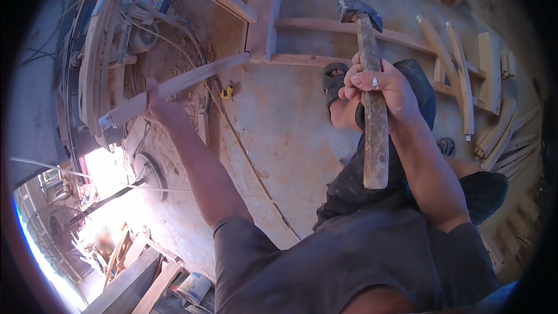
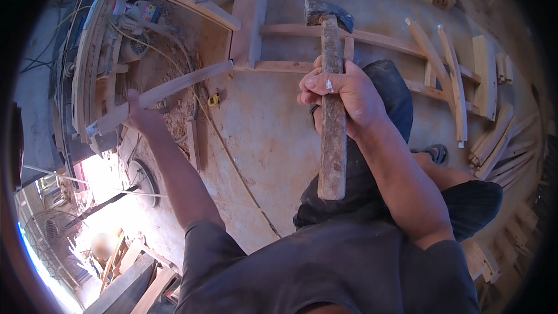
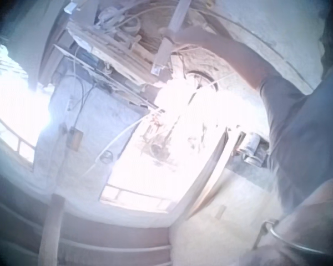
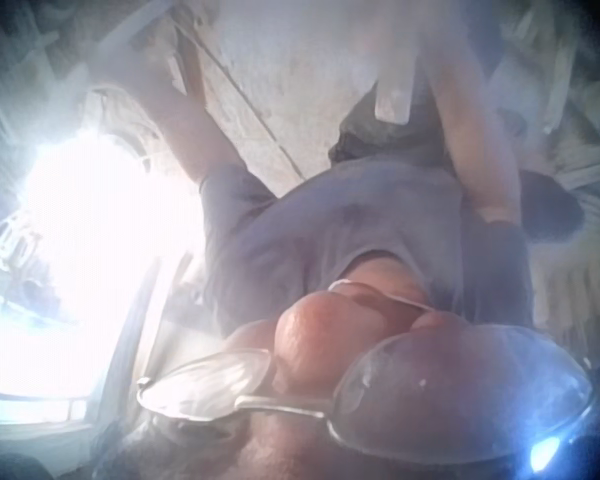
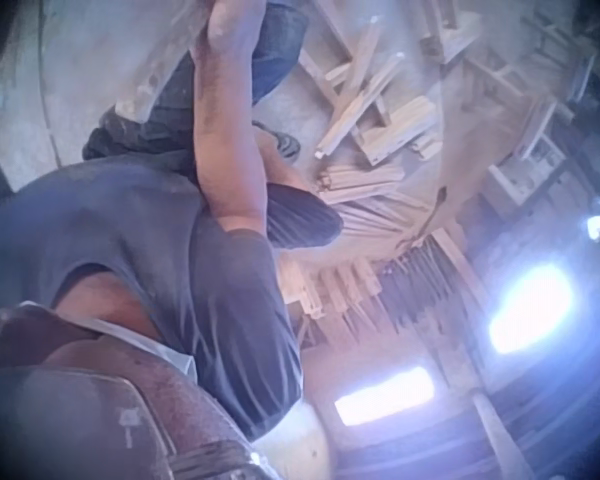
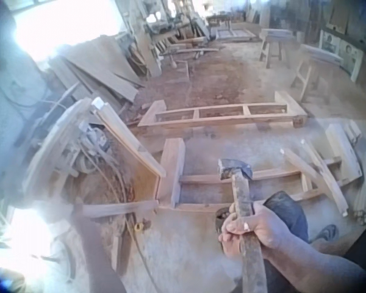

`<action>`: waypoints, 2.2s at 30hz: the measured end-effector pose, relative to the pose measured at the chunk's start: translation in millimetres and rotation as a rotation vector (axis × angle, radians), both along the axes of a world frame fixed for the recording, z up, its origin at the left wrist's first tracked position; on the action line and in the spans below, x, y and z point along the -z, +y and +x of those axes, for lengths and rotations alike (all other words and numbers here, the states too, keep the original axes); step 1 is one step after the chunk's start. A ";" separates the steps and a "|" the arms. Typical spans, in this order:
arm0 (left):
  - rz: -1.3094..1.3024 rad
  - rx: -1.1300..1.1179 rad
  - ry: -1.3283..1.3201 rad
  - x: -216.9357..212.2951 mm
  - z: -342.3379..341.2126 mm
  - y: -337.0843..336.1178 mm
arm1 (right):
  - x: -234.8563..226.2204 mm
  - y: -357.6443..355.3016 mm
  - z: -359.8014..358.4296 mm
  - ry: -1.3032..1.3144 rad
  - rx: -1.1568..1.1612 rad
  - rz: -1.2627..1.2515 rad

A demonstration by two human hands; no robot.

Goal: The person applies glue to joints, hammers wooden frames together, and uses a mallet to assemble larger components of a piece of furniture in a workshop.

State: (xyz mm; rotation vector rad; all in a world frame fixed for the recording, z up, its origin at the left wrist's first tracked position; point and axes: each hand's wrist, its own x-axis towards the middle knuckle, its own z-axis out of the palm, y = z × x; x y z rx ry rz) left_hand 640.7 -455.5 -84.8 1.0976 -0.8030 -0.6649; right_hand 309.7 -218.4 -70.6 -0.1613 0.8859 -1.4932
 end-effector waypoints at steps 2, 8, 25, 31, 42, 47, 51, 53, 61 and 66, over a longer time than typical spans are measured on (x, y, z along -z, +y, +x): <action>-0.045 0.205 0.010 0.0 37.5 -20.3 | -2.8 -0.7 0.8 0.006 -0.033 -0.003; 0.071 0.231 -0.098 -28.1 16.1 -28.6 | -2.6 0.4 2.9 0.032 -0.045 0.068; -0.081 0.181 -0.566 -31.4 -54.0 -79.1 | -15.6 -10.5 22.6 0.359 -0.248 -0.010; -0.068 0.172 -0.465 -41.5 -78.5 -70.8 | -44.3 -29.8 36.0 0.729 -0.331 -0.229; -0.026 0.129 -0.507 -20.2 -87.8 -66.8 | -172.7 -126.9 58.0 1.360 -0.173 -0.627; 0.033 0.148 -0.505 -31.4 -84.6 -68.9 | -208.2 -188.6 91.2 1.769 -0.297 -0.486; 0.001 0.149 -0.498 -28.4 -81.0 -63.5 | -199.5 -214.6 99.0 1.838 -0.644 -0.287; -0.055 0.101 -0.543 -28.2 -70.8 -68.3 | -203.5 -213.2 97.1 1.748 -0.611 -0.382; 0.017 0.196 -0.552 -8.6 -84.2 -74.3 | -229.9 -190.3 108.1 1.803 -0.735 -0.393; -0.021 0.153 -0.565 0.5 -64.4 -73.0 | -208.9 -183.5 113.4 1.979 -0.596 -0.479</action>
